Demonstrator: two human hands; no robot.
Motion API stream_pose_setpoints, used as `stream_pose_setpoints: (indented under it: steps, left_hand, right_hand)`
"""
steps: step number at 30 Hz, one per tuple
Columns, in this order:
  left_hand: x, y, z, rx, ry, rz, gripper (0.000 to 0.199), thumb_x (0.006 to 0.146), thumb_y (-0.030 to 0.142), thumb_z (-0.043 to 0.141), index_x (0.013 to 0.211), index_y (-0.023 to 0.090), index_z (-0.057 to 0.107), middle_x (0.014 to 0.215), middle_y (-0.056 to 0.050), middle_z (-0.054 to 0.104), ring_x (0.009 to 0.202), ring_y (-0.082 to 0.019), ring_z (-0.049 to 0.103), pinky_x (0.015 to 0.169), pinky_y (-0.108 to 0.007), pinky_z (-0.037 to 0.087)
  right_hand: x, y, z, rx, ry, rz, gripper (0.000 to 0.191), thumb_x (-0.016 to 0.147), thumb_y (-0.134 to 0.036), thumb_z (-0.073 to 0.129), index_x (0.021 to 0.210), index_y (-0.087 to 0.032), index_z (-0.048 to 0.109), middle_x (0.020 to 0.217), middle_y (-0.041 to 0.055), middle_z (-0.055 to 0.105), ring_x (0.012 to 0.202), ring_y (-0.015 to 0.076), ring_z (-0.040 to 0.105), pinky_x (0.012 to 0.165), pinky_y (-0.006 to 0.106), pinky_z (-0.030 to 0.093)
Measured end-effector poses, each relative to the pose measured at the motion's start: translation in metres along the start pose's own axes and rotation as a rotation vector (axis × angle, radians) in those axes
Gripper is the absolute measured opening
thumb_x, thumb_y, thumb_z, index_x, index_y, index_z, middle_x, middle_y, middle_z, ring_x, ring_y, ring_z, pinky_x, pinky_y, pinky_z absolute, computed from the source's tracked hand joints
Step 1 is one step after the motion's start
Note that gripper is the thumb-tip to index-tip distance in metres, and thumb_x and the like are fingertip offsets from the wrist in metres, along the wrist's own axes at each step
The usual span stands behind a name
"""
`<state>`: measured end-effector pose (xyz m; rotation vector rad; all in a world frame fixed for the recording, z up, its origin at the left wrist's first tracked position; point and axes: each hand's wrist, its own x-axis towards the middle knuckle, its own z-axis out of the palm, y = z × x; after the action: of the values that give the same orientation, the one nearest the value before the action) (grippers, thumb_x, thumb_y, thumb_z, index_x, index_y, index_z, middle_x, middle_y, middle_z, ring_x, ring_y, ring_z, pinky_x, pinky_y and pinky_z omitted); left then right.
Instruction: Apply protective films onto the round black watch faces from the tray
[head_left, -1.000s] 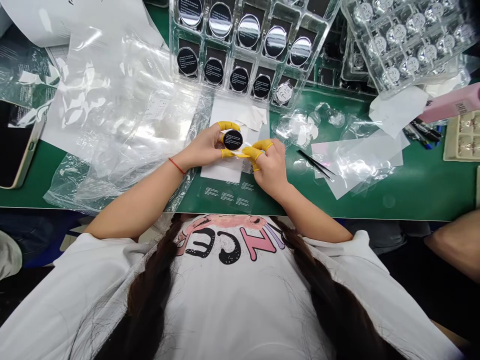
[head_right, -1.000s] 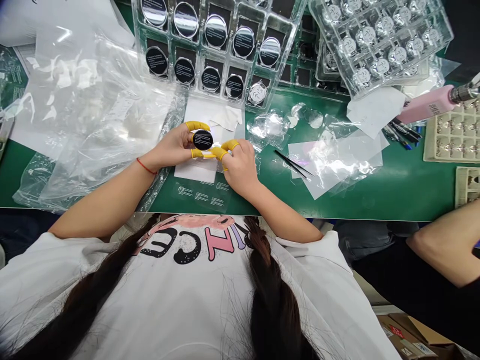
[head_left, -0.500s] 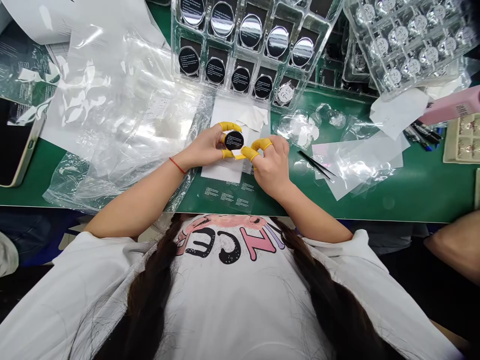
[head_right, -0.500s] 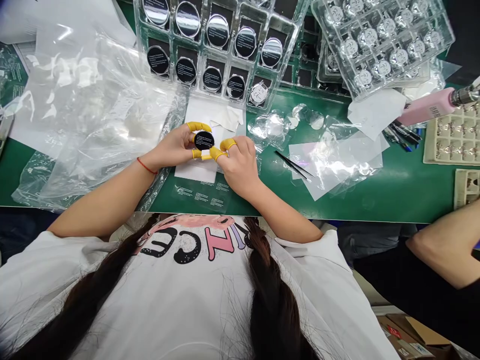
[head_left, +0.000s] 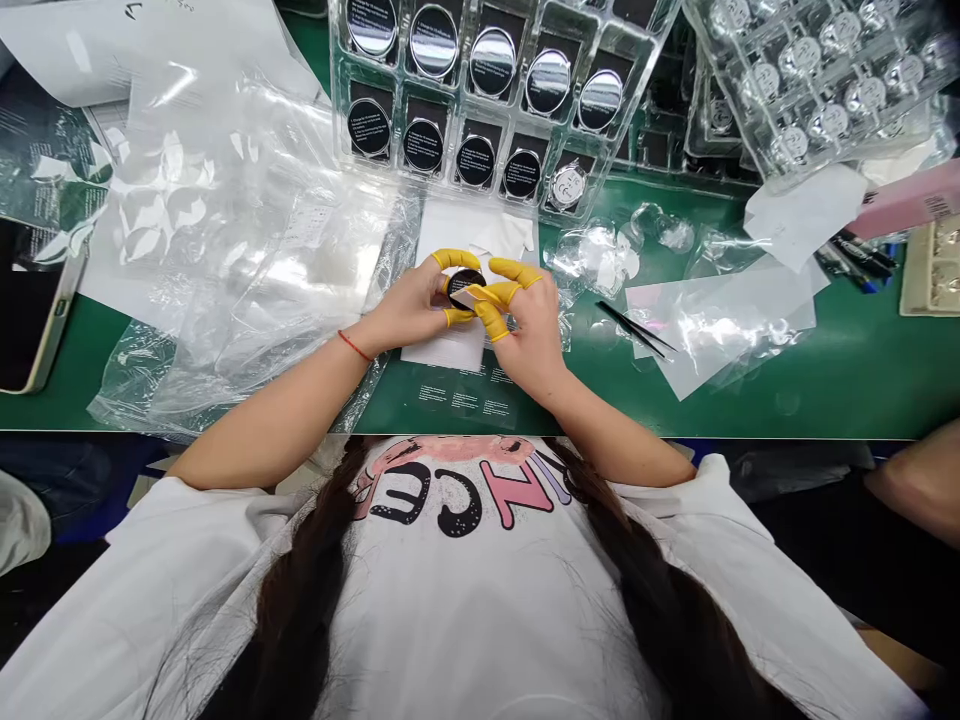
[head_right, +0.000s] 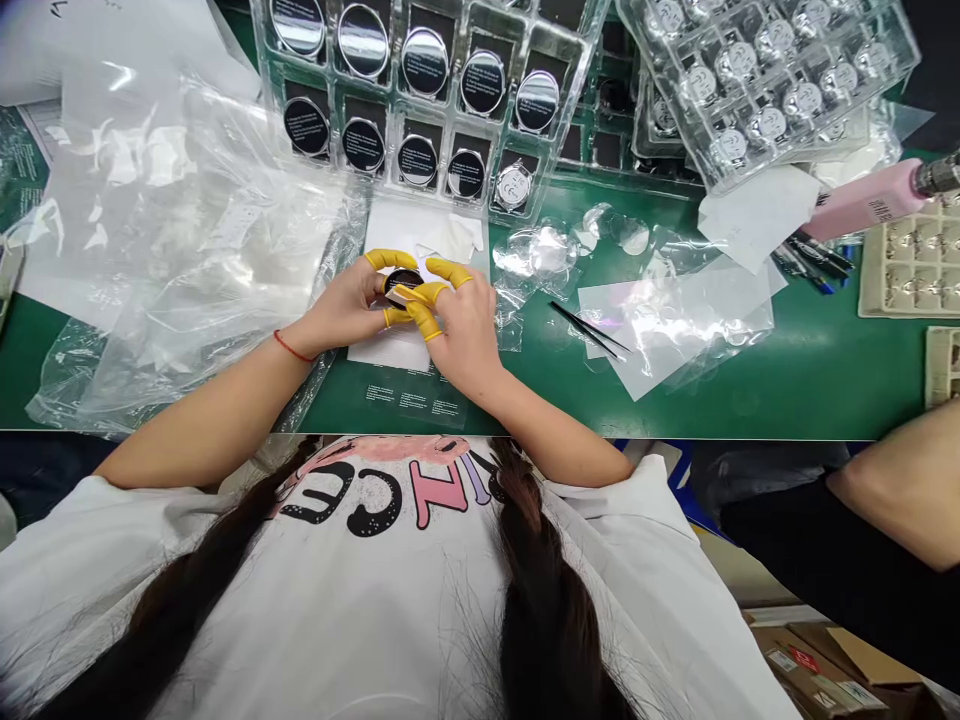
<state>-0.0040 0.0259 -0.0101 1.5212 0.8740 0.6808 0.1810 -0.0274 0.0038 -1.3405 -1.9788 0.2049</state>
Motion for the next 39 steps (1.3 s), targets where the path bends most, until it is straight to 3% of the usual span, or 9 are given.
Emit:
stream_pose_setpoints:
  steps: [5,11,16,20,28,31,34,36,39]
  left_hand:
    - [-0.002,-0.004,0.000,0.014,-0.007,0.016,0.058,0.072,0.019,0.072,0.125,0.021,0.050,0.085,0.003,0.068,0.075,-0.012,0.066,0.069,-0.024,0.047]
    - [-0.003,-0.001,0.001,0.064,0.026,-0.004,0.056,0.071,0.018,0.070,0.124,0.020,0.052,0.083,0.002,0.065,0.072,-0.012,0.062,0.065,-0.023,0.043]
    - [-0.003,-0.002,0.002,-0.017,0.008,0.001,0.057,0.070,0.023,0.075,0.122,0.021,0.052,0.091,0.001,0.066,0.078,-0.015,0.066,0.072,-0.027,0.048]
    - [-0.002,-0.005,0.002,-0.027,0.009,0.006,0.060,0.069,0.026,0.079,0.122,0.020,0.052,0.096,0.000,0.066,0.083,-0.017,0.067,0.077,-0.029,0.050]
    - [0.000,-0.006,-0.002,-0.049,-0.033,0.021,0.060,0.071,0.025,0.078,0.124,0.019,0.051,0.089,0.001,0.063,0.077,-0.012,0.064,0.069,-0.024,0.048]
    - [-0.001,-0.003,-0.001,-0.093,-0.019,-0.014,0.061,0.070,0.023,0.079,0.124,0.020,0.051,0.089,0.001,0.066,0.083,-0.014,0.069,0.077,-0.027,0.052]
    - [-0.002,0.002,-0.001,-0.103,-0.019,-0.055,0.062,0.071,0.022,0.079,0.125,0.020,0.049,0.090,-0.001,0.070,0.092,-0.018,0.073,0.087,-0.033,0.054]
    - [-0.003,0.004,-0.001,-0.091,-0.014,-0.069,0.062,0.072,0.023,0.079,0.126,0.020,0.049,0.090,-0.001,0.071,0.094,-0.019,0.073,0.089,-0.035,0.055]
    - [-0.004,0.006,0.000,-0.070,0.001,-0.057,0.062,0.073,0.025,0.079,0.128,0.022,0.050,0.090,0.000,0.070,0.091,-0.017,0.073,0.088,-0.034,0.057]
  right_hand:
    - [-0.006,-0.007,0.006,-0.181,0.016,-0.042,0.025,0.102,-0.037,0.041,0.099,-0.025,0.063,0.115,0.0066,0.068,0.124,0.0247,0.054,0.105,0.050,0.039]
    - [-0.007,-0.010,0.006,-0.274,0.121,-0.149,0.014,0.098,-0.027,0.048,0.093,-0.025,0.061,0.101,0.0051,0.065,0.117,0.0230,0.055,0.109,0.049,0.036]
    - [0.001,-0.005,0.011,-0.268,0.019,-0.054,0.017,0.099,-0.030,0.044,0.098,-0.025,0.060,0.102,0.0062,0.064,0.113,0.0245,0.056,0.111,0.055,0.034]
    - [0.010,0.001,0.013,-0.258,-0.018,-0.002,0.017,0.098,-0.027,0.040,0.091,-0.023,0.055,0.093,0.0066,0.060,0.101,0.0238,0.057,0.108,0.056,0.037]
    - [0.031,0.017,0.014,-0.160,-0.142,0.056,0.015,0.098,-0.026,0.038,0.095,-0.024,0.053,0.087,0.0051,0.056,0.095,0.0241,0.058,0.102,0.055,0.042]
    - [0.034,0.030,0.001,0.000,-0.074,0.101,0.020,0.101,-0.040,0.039,0.106,-0.026,0.053,0.098,0.0049,0.062,0.096,0.0224,0.060,0.097,0.050,0.047]
    - [0.027,0.062,-0.019,0.127,0.059,0.213,0.034,0.100,-0.049,0.039,0.125,-0.027,0.047,0.118,0.0071,0.061,0.108,0.0223,0.061,0.098,0.048,0.050]
    - [0.022,0.088,-0.032,0.065,0.058,0.330,0.040,0.096,-0.049,0.045,0.126,-0.024,0.049,0.122,0.0105,0.060,0.113,0.0256,0.059,0.100,0.052,0.048]
    - [0.017,0.107,-0.040,-0.192,-0.037,0.529,0.039,0.089,-0.047,0.054,0.107,-0.015,0.064,0.112,0.0180,0.062,0.114,0.0354,0.056,0.100,0.063,0.043]
